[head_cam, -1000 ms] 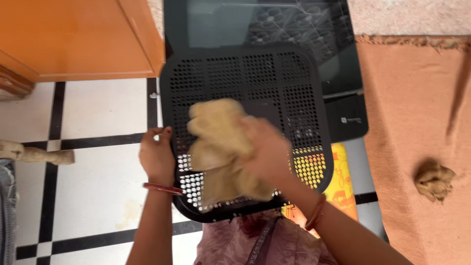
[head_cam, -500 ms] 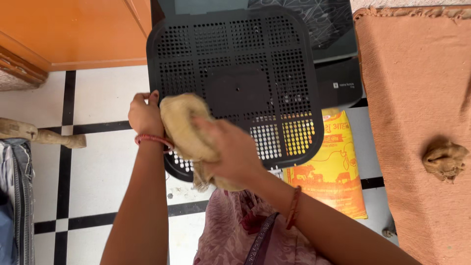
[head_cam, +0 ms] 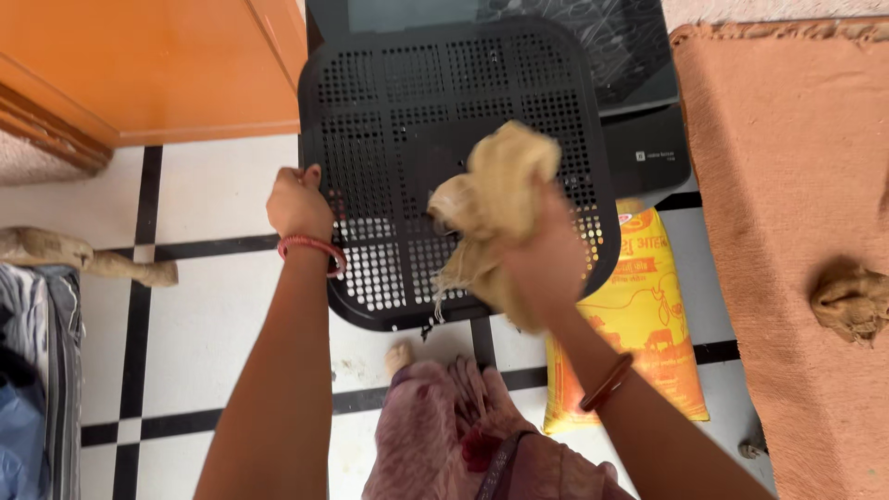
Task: The person wipes the interior and exterior surfaces of a black plastic basket using a beige cloth. They rotate and flip the basket to clean all sides, including the bottom and the rim, while standing in a room with a microwave and a door in the background.
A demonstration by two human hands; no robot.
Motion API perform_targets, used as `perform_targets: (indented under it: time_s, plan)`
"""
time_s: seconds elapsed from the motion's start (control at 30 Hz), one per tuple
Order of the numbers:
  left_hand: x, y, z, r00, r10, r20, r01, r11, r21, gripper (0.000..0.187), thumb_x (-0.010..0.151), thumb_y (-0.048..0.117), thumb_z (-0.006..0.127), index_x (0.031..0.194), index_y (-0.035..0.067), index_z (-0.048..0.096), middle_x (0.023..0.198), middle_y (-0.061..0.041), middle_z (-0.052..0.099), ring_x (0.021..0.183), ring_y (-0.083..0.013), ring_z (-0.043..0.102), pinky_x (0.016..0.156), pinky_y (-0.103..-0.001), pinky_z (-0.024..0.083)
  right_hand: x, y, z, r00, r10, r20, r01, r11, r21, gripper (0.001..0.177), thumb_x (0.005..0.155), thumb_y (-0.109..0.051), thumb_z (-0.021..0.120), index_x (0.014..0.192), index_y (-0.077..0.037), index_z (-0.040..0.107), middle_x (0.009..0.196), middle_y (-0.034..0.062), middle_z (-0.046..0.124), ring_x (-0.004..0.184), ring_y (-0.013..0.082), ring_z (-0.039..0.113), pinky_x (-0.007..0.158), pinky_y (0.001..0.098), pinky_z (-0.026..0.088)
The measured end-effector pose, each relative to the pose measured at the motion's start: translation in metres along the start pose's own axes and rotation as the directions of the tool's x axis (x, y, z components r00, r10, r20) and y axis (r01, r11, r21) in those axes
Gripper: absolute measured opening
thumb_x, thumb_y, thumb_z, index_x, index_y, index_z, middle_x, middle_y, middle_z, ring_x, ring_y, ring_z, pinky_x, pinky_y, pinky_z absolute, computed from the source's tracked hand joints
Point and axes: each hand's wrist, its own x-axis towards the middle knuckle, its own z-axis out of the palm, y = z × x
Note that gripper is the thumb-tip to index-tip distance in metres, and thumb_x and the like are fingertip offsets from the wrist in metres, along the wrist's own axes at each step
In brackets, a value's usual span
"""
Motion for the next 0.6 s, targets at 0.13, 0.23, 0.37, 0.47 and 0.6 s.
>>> perform_targets:
  time_s: [0.13,0.23,0.37,0.47,0.6]
  plan:
    - [-0.001,-0.005,-0.002,0.998,0.062,-0.013,-0.063,0.997,-0.046,0.029,0.098,0.032,0.067,0.101,0.004,0.07,0.093,-0.019,0.075,0.087,-0.0399,0.071,0.078,-0.05,0.054,-0.021,-0.048,0.032,0.966,-0.158,0.204,0.147,0.987,0.069,0.088,0.073,-0.031,0.08,0.153,-0.023,0.042,0.121,0.0088,0.065,0.105,0.0303,0.068,0.091,0.0391,0.054]
    - [-0.006,-0.008,-0.01,0.993,0.11,0.051,-0.107,0.992,-0.072,0.03,0.1,0.032,0.068,0.101,0.002,0.07,0.092,-0.023,0.073,0.089,-0.0438,0.069,0.079,-0.051,0.053,-0.018,-0.057,0.049,0.923,-0.319,0.213,0.313,0.948,0.065,0.084,0.069,-0.027,0.083,0.146,-0.022,0.051,0.122,0.0106,0.066,0.109,0.0319,0.066,0.091,0.0409,0.053]
    - [-0.006,0.0,-0.022,0.988,0.13,0.083,-0.127,0.991,-0.042,0.032,0.099,0.033,0.067,0.102,0.001,0.069,0.083,-0.02,0.073,0.075,-0.0377,0.07,0.067,-0.047,0.054,0.031,-0.028,0.035,0.985,-0.133,-0.106,0.138,0.99,0.043,0.073,0.078,-0.018,0.079,0.146,-0.016,0.053,0.129,0.0137,0.066,0.113,0.0327,0.068,0.094,0.0412,0.055]
    - [-0.011,0.012,-0.033,0.972,-0.005,0.235,0.017,0.999,-0.047,0.034,0.102,0.035,0.062,0.108,0.002,0.066,0.072,-0.017,0.071,0.061,-0.0296,0.07,0.059,-0.042,0.053,0.06,-0.025,0.015,0.963,0.018,-0.27,-0.013,1.0,0.019,0.084,0.072,-0.021,0.084,0.147,-0.014,0.048,0.13,0.0186,0.064,0.114,0.0363,0.066,0.095,0.0441,0.054]
    - [-0.01,0.017,-0.037,0.957,-0.036,0.286,0.049,0.998,-0.038,0.033,0.103,0.034,0.06,0.111,0.002,0.064,0.068,-0.018,0.071,0.058,-0.03,0.068,0.055,-0.043,0.05,0.064,-0.067,0.04,0.976,0.196,-0.097,-0.181,0.972,0.147,0.083,0.08,-0.029,0.078,0.153,-0.019,0.041,0.127,0.014,0.069,0.111,0.0331,0.07,0.094,0.0428,0.055]
